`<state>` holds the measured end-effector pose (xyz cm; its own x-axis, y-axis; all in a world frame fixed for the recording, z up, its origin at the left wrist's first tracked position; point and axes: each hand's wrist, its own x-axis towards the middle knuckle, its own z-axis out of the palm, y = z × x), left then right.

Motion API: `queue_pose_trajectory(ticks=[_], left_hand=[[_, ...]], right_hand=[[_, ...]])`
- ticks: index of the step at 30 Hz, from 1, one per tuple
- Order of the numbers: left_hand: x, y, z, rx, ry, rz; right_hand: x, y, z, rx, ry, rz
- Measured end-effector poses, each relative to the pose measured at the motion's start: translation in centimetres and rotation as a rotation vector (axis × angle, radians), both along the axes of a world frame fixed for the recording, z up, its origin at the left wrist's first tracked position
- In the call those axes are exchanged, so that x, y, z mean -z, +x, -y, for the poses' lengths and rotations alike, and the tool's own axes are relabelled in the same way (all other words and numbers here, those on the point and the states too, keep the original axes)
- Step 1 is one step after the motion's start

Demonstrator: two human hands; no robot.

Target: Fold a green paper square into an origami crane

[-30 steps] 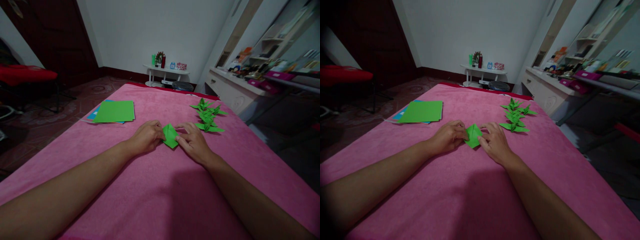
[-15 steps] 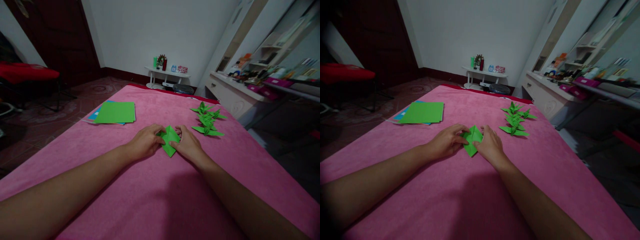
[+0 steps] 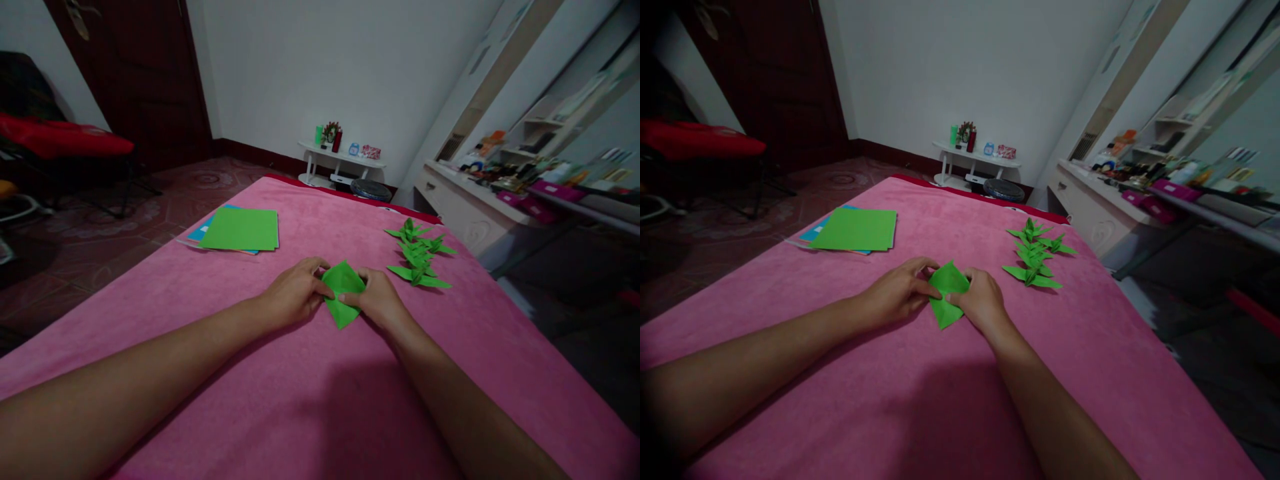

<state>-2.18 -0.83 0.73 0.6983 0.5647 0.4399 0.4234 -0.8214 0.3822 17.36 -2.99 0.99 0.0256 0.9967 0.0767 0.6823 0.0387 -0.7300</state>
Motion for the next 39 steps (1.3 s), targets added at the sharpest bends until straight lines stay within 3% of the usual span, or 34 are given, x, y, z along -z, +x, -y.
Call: queue_pose_trajectory(ticks=[5, 9, 11, 13, 15, 17, 21, 25, 29, 31, 35, 39], left_hand=[[-0.3, 0.1, 0.3, 0.013, -0.029, 0.032], [-1.0, 0.1, 0.4, 0.015, -0.147, 0.239], [-1.4, 0.3, 0.3, -0.056, -0.297, 0.475], [-1.8, 0.5, 0.3, -0.096, -0.558, 0.684], [-1.9, 0.8, 0.3, -0.084, -0.863, 0.746], [-1.7, 1.1, 0.4, -0.056, -1.032, 0.677], [-0.4, 2.0, 0.2, -0.035, -0.902, 0.546], [0.7, 2.6, 0.1, -0.137, -0.808, 0.575], [0.4, 2.6, 0.2, -0.164, -0.806, 0.615], [-0.3, 2.3, 0.5, -0.1, -0.886, 0.624], [-1.6, 1.7, 0.9, 0.104, -1.253, 0.704], [-1.7, 1.3, 0.7, 0.12, -1.408, 0.774]], right_hand=[[-0.1, -0.6, 0.6, 0.07, 0.09, -0.053], [-0.4, -0.6, 0.7, 0.084, 0.061, -0.336], [-0.9, -0.4, 0.6, 0.074, 0.01, -0.509], [-1.5, -0.3, 0.7, 0.069, -0.029, -0.607], [-2.1, -0.2, 0.7, 0.072, -0.046, -0.618], [-2.5, -0.3, 0.9, 0.077, -0.05, -0.604], [-2.4, -0.7, 0.9, 0.058, -0.025, -0.588], [-1.6, -1.2, 1.0, -0.005, -0.005, -0.593], [-1.3, -1.6, 1.2, -0.063, -0.011, -0.621], [-1.3, -1.6, 1.3, -0.037, -0.037, -0.641], [-1.7, -1.1, 1.3, 0.042, -0.072, -0.702], [-2.3, -0.6, 1.2, 0.085, -0.132, -0.752]])
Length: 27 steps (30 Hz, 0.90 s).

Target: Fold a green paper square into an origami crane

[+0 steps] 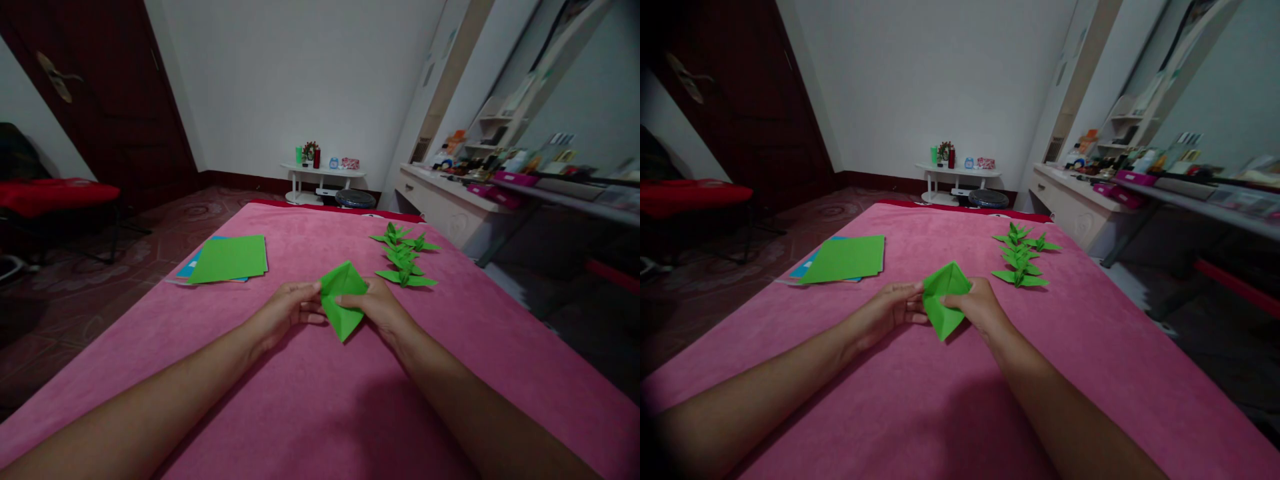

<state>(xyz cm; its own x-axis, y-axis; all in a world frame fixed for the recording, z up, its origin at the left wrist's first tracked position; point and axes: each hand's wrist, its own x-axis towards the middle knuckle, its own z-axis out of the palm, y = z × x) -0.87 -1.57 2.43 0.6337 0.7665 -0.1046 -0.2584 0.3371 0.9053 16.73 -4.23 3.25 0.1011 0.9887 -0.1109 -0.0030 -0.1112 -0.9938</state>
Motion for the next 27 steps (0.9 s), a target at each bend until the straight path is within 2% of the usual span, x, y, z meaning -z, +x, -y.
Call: queue_pose_trajectory(ticks=[8, 16, 27], left_hand=[[0.8, 0.2, 0.0, -0.015, -0.052, 0.007], [0.8, 0.6, 0.6, -0.078, -0.18, 0.049], [1.3, 0.8, 0.9, -0.083, -0.226, 0.129]], right_hand=[[-0.5, -0.3, 0.3, -0.036, 0.022, -0.018], [-0.6, -0.4, 0.5, -0.052, 0.03, -0.017], [-0.7, -0.2, 0.4, -0.061, 0.002, -0.056]])
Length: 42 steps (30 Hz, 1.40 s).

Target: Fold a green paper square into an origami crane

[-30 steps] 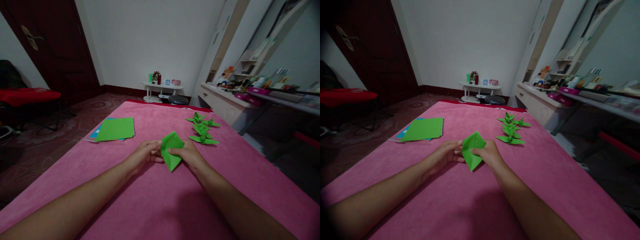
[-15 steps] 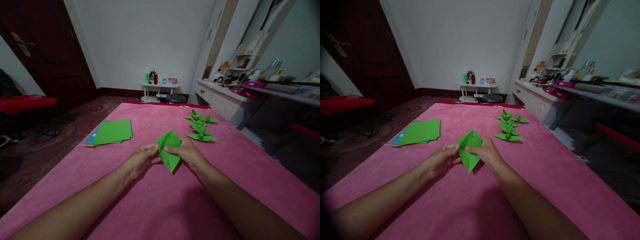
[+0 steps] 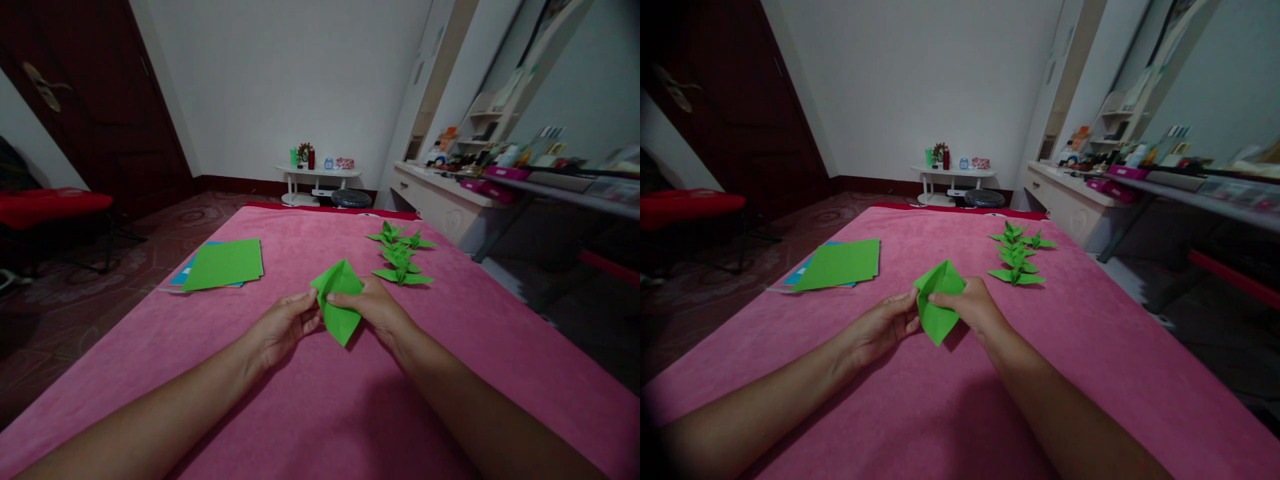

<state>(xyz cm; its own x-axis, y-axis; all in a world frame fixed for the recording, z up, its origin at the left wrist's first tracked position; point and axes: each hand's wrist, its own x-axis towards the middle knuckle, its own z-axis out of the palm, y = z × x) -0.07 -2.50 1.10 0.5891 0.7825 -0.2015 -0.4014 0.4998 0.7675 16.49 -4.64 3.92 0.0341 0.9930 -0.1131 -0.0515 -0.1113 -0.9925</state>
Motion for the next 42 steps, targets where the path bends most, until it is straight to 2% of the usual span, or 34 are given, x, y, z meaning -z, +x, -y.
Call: queue_pose_trajectory(ticks=[14, 22, 42], left_hand=[[-0.4, 0.6, 0.9, -0.032, 0.053, 0.003], [-0.3, 1.0, 1.1, -0.123, 0.033, -0.042], [-0.2, 0.9, 1.0, -0.103, 0.054, -0.032]], right_hand=[[0.0, -0.4, 0.0, 0.015, -0.016, 0.007], [-0.4, -0.9, 0.3, 0.032, 0.0, 0.032], [-0.6, -0.8, 0.3, -0.028, -0.019, 0.032]])
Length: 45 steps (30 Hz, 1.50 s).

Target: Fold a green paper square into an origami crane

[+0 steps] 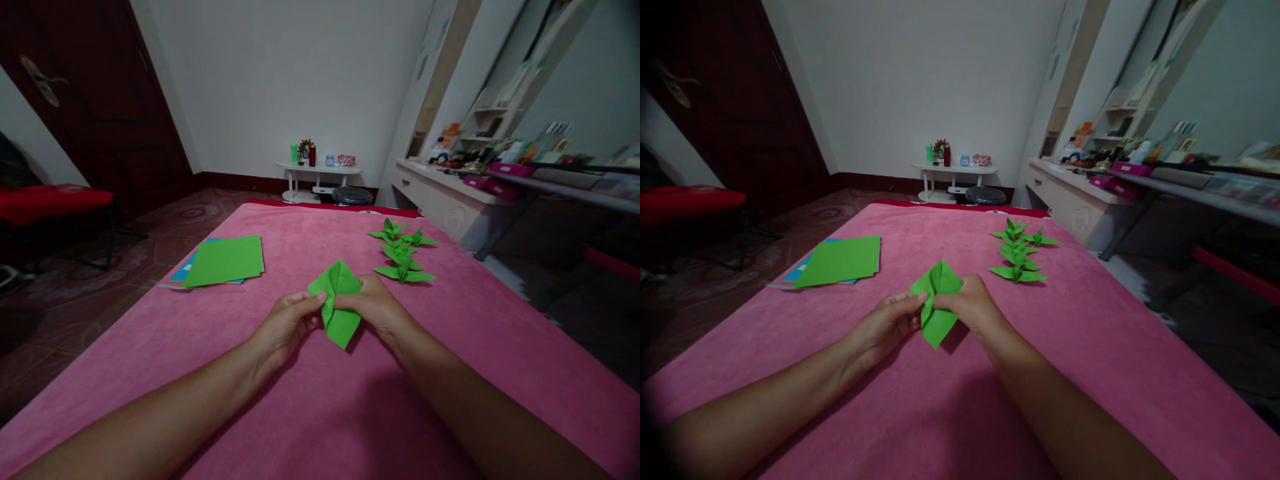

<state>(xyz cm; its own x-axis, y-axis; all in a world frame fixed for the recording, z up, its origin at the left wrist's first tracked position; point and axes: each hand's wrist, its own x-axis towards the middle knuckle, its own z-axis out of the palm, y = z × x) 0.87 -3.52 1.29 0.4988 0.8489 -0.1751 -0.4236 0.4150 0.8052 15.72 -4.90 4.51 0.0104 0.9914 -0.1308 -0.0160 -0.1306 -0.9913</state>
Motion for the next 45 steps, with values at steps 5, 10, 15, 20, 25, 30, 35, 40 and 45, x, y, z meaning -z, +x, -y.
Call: queue_pose_trajectory(ticks=[5, 10, 15, 20, 25, 30, 35, 40, 45], left_hand=[[-0.4, -0.2, -0.4, 0.081, 0.009, 0.012], [-0.4, -0.1, -0.5, 0.077, 0.018, -0.009], [-0.2, -0.1, -0.4, 0.081, 0.021, -0.009], [-0.2, -0.1, -0.1, 0.058, 0.014, -0.017], [-0.3, 0.3, 0.3, -0.013, 0.027, -0.016], [-0.5, 0.8, 0.5, -0.073, 0.023, -0.023], [-0.7, 0.9, 0.8, -0.098, 0.023, -0.015], [-0.5, 1.1, 1.0, -0.155, 0.024, 0.006], [-0.2, 1.1, 1.0, -0.191, 0.047, 0.024]], right_hand=[[-0.2, 0.2, 0.0, -0.061, 0.001, 0.055], [0.4, 0.2, 0.1, -0.14, -0.012, 0.092], [0.5, 0.1, 0.2, -0.157, 0.024, 0.091], [0.6, -0.1, 0.2, -0.109, 0.005, 0.117], [0.8, -0.4, 0.1, -0.091, -0.008, 0.126], [0.9, -0.6, 0.1, -0.085, 0.0, 0.106], [0.9, -0.7, 0.1, -0.092, 0.003, 0.096], [1.1, -0.9, 0.3, -0.107, 0.011, 0.084], [1.4, -0.8, 0.3, -0.144, 0.022, 0.086]])
